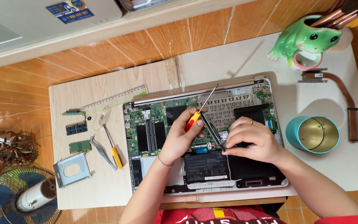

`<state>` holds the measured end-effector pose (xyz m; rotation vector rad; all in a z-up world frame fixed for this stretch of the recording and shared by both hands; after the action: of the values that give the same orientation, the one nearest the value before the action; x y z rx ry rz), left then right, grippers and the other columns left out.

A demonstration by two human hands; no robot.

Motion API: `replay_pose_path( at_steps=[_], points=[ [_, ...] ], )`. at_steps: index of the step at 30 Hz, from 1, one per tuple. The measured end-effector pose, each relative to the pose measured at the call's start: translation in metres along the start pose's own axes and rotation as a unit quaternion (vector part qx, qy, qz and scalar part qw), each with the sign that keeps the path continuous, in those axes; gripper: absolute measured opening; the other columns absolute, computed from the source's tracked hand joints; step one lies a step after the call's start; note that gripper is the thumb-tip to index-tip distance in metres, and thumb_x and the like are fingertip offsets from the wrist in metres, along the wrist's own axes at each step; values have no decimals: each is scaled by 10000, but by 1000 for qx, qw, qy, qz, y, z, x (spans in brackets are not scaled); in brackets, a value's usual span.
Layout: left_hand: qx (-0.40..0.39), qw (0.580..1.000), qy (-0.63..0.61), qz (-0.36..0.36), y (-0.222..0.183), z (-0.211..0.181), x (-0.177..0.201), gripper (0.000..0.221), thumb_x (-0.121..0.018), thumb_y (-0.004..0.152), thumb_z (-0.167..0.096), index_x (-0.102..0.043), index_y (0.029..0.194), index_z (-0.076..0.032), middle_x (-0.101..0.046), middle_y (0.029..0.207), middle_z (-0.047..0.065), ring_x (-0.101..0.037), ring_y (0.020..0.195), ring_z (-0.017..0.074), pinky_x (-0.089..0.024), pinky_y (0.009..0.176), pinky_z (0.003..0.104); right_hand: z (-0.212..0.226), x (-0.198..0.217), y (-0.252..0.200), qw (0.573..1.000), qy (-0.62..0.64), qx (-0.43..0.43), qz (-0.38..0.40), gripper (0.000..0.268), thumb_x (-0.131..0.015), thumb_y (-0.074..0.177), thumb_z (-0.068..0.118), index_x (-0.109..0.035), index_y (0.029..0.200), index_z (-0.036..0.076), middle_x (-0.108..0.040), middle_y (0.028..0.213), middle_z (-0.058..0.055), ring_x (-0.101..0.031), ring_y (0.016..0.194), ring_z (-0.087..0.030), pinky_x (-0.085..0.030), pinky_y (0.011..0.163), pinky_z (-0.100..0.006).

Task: The recorder is disassembling and repairing internal components of a laptop, specifically focusing on the motherboard area.

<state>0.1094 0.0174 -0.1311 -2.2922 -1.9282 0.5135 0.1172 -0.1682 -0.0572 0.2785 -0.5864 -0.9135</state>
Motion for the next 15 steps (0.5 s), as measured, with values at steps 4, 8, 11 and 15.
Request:
replay_pose_path(
  at_steps=[4, 8, 11, 15],
  points=[
    [-33, 999, -20, 22, 0, -2, -4, 300, -600, 1044, -62, -578, 1342, -29, -618, 1183, 23, -603, 918, 86, -560, 840, 249, 10, -5, 4, 999, -35, 32, 22, 275, -921, 698, 156, -683, 827, 109, -710, 861, 0, -673, 867, -216, -514, 773, -346],
    [-55, 998, -4, 21, -1, -1, -2, 291, -595, 1035, -37, -574, 1326, -31, -616, 1272, 13, -605, 955, 87, -544, 886, 247, 14, -7, 5, 996, -61, 56, 25, 279, -924, 702, 167, -676, 820, 117, -694, 856, 1, -663, 862, -216, -502, 761, -352],
    [-66, 998, 6, 23, -1, -1, -2, 299, -588, 1034, -21, -569, 1331, -37, -617, 1319, 12, -598, 1021, 80, -535, 925, 248, 17, -9, 6, 994, -74, 71, 28, 278, -924, 707, 172, -677, 821, 115, -684, 850, 1, -656, 852, -215, -501, 751, -353],
    [-67, 997, 16, 21, -1, 1, -2, 297, -592, 1042, -9, -581, 1337, -35, -617, 1311, 26, -594, 1036, 83, -524, 940, 247, 19, -10, 7, 993, -74, 84, 38, 257, -916, 719, 163, -694, 834, 101, -686, 849, -7, -660, 839, -220, -500, 739, -353]
  ],
)
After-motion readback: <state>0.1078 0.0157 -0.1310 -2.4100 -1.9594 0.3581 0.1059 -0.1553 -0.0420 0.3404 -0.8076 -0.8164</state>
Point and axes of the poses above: each hand's wrist, its own y-axis towards the middle knuckle, its own x-axis out of the back of the hand, z = x × y, the point moved 8 cm from there along y, towards the middle knuckle
